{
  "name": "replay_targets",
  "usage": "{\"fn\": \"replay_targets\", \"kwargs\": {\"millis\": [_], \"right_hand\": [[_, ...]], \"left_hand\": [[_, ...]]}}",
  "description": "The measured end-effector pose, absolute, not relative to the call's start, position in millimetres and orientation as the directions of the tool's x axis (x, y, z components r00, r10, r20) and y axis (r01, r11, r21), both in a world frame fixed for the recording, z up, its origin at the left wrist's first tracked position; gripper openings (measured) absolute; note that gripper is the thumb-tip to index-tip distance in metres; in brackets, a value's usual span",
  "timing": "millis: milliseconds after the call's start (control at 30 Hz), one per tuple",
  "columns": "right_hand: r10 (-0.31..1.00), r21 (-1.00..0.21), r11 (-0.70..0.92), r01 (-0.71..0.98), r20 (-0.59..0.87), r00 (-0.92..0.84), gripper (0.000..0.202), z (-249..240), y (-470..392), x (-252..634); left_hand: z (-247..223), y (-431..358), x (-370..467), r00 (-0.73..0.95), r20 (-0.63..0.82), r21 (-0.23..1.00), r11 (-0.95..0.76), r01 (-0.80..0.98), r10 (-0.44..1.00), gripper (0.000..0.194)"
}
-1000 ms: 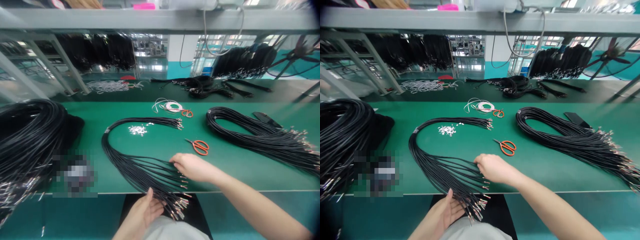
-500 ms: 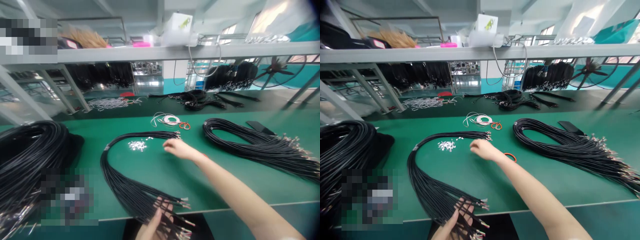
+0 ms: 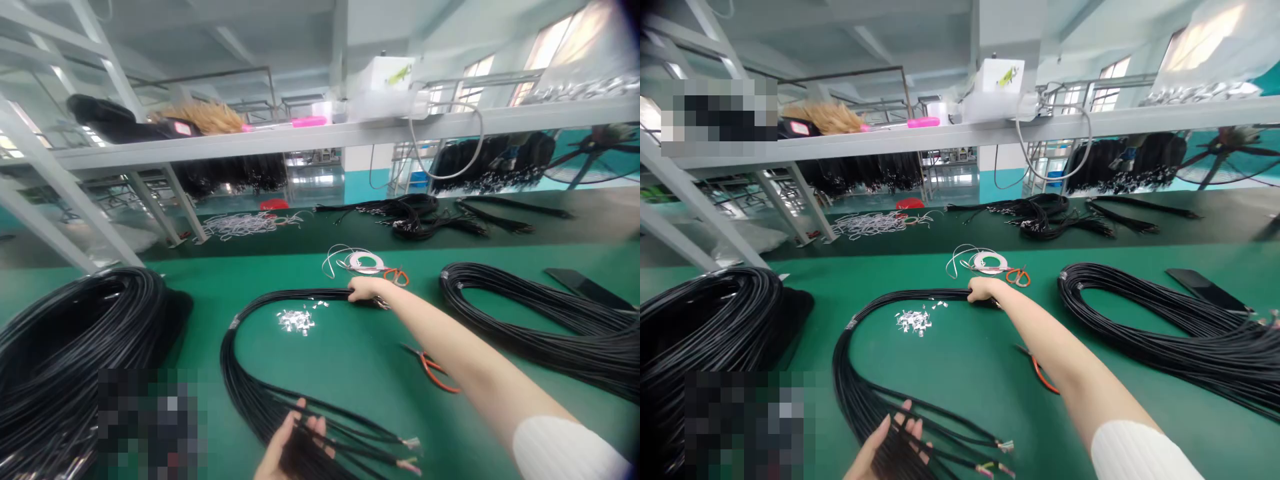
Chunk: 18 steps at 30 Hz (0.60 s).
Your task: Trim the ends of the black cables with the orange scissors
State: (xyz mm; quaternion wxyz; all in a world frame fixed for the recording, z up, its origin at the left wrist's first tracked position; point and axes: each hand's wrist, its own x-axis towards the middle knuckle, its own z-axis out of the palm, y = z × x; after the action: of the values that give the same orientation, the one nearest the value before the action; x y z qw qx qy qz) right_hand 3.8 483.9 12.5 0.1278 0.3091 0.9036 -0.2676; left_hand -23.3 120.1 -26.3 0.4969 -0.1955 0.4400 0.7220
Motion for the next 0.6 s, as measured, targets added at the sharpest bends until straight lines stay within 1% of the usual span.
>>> {"fn": "replay_targets", "kwargs": {"millis": [67,100,167,233,300,400,500,600], "right_hand": [[0.478,-0.455,0.633,0.626,-0.406,-0.779,0.03,20.2,482.7,1.2],[0.472,-0.489,0.613,0.621,-0.404,-0.784,0.03,24.5,480.9,1.0],[0.456,-0.57,0.567,0.595,-0.384,-0.803,0.03,34.0,473.7,2.5],[0.432,-0.659,0.52,0.543,-0.345,-0.833,0.028,43.8,459.4,6.9],[0.395,-0.748,0.474,0.465,-0.291,-0.871,0.025,52.2,436.1,14.4],[0.339,-0.853,0.411,0.322,-0.185,-0.922,0.024,59.3,388.2,31.2],[0.326,-0.898,0.389,0.205,-0.074,-0.942,0.019,57.5,341.6,49.9],[0.321,-0.9,0.419,0.117,0.026,-0.947,0.01,46.0,311.4,63.7]], "left_hand": [[-18.7,129.8,-28.4,-0.437,-0.741,0.463,-0.083,-0.883,0.511,0.046],[-16.6,133.5,-31.0,-0.446,-0.74,0.481,-0.067,-0.874,0.503,0.046],[-15.2,138.6,-36.0,-0.48,-0.737,0.523,-0.05,-0.851,0.476,0.04],[-15.9,141.3,-39.8,-0.531,-0.733,0.558,-0.072,-0.827,0.426,0.031],[-16.1,142.9,-40.9,-0.579,-0.725,0.577,-0.131,-0.806,0.374,0.024],[-13.9,144.9,-36.1,-0.635,-0.683,0.596,-0.227,-0.77,0.361,0.017],[-10.9,148.1,-27.7,-0.668,-0.646,0.601,-0.294,-0.743,0.369,0.012],[-9.2,151.1,-23.4,-0.687,-0.624,0.592,-0.348,-0.727,0.373,0.012]]}}
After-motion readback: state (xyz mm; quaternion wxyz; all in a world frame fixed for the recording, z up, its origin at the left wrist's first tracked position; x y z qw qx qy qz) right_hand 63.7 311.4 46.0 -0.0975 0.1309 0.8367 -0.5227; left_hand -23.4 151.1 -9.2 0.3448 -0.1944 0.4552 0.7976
